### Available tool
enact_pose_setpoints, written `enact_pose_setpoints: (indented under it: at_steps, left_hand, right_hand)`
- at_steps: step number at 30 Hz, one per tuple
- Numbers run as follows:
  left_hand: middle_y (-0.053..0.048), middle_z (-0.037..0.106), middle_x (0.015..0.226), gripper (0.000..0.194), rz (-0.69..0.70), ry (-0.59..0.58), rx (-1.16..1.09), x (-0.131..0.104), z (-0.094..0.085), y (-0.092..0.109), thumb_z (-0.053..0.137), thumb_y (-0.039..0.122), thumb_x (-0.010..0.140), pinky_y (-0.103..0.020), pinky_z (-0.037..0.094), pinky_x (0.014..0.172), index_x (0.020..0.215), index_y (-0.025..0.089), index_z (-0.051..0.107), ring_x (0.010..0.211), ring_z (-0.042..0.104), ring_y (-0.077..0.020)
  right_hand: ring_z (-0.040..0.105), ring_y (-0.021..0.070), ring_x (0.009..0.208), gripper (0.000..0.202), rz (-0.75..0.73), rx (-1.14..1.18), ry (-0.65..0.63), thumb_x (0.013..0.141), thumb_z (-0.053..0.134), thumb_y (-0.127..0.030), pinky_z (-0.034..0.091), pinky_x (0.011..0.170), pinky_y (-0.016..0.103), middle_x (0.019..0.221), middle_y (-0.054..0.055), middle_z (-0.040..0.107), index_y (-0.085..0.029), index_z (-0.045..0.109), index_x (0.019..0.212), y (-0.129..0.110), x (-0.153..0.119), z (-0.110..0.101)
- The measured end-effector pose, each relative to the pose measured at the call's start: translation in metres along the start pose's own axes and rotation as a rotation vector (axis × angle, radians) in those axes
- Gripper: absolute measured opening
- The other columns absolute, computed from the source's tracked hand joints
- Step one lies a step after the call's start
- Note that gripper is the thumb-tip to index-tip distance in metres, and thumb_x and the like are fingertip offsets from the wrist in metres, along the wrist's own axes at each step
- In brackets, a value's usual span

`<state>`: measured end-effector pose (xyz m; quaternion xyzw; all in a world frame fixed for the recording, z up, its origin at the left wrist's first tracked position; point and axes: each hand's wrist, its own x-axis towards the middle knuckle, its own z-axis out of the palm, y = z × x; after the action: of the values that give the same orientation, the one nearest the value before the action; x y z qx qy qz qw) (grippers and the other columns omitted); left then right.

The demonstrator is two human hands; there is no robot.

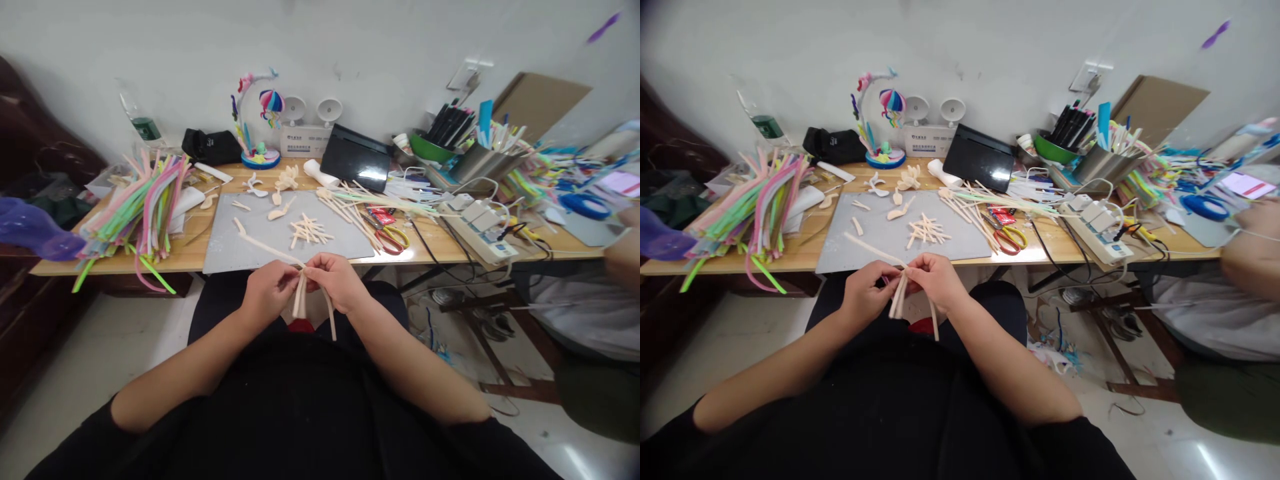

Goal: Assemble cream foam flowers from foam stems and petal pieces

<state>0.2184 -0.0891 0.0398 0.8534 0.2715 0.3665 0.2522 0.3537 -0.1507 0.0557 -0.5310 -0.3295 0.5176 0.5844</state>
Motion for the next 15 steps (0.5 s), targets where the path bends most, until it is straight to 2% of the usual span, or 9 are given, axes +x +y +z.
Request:
enact_pose_setpoints:
  at_steps: [3, 5, 10, 15]
  left_hand:
    - [-0.003, 0.063, 0.068, 0.013, 0.179, 0.016, 0.12, -0.002, 0.001, -0.004, 0.053, 0.026, 0.076, -0.024, 0.041, 0.06, 0.077, 0.016, 0.061, 0.065, 0.056, -0.013]
    - [-0.003, 0.064, 0.069, 0.014, 0.201, 0.003, 0.107, -0.002, 0.0, -0.006, 0.051, 0.026, 0.077, -0.023, 0.042, 0.06, 0.077, 0.017, 0.062, 0.066, 0.057, -0.013]
    - [-0.003, 0.064, 0.07, 0.014, 0.047, -0.02, -0.064, -0.001, 0.0, -0.004, 0.05, 0.024, 0.077, -0.022, 0.043, 0.059, 0.078, 0.017, 0.062, 0.063, 0.057, -0.0119]
    - [-0.005, 0.065, 0.076, 0.015, -0.089, -0.069, -0.144, -0.001, -0.002, 0.004, 0.051, 0.028, 0.076, -0.025, 0.043, 0.066, 0.078, 0.018, 0.063, 0.069, 0.057, -0.014]
  right_hand:
    - [0.051, 0.0065, 0.042, 0.012, -0.014, -0.017, 0.065, 0.063, 0.06, -0.022, 0.044, 0.046, 0.02, 0.047, -0.005, 0.055, -0.016, 0.05, 0.06, 0.003, 0.0, 0.004]
    - [0.049, 0.0057, 0.042, 0.011, -0.037, -0.05, 0.068, 0.064, 0.059, -0.021, 0.043, 0.045, 0.019, 0.046, -0.006, 0.053, -0.016, 0.05, 0.059, 0.005, -0.001, 0.005]
    - [0.048, 0.005, 0.043, 0.011, -0.036, -0.083, 0.031, 0.065, 0.058, -0.022, 0.042, 0.047, 0.019, 0.047, -0.007, 0.052, -0.016, 0.05, 0.06, 0.004, -0.001, 0.003]
    - [0.051, 0.007, 0.047, 0.012, -0.041, -0.104, -0.018, 0.066, 0.058, -0.023, 0.044, 0.051, 0.021, 0.05, -0.006, 0.054, -0.017, 0.049, 0.062, 0.001, -0.001, 0.002]
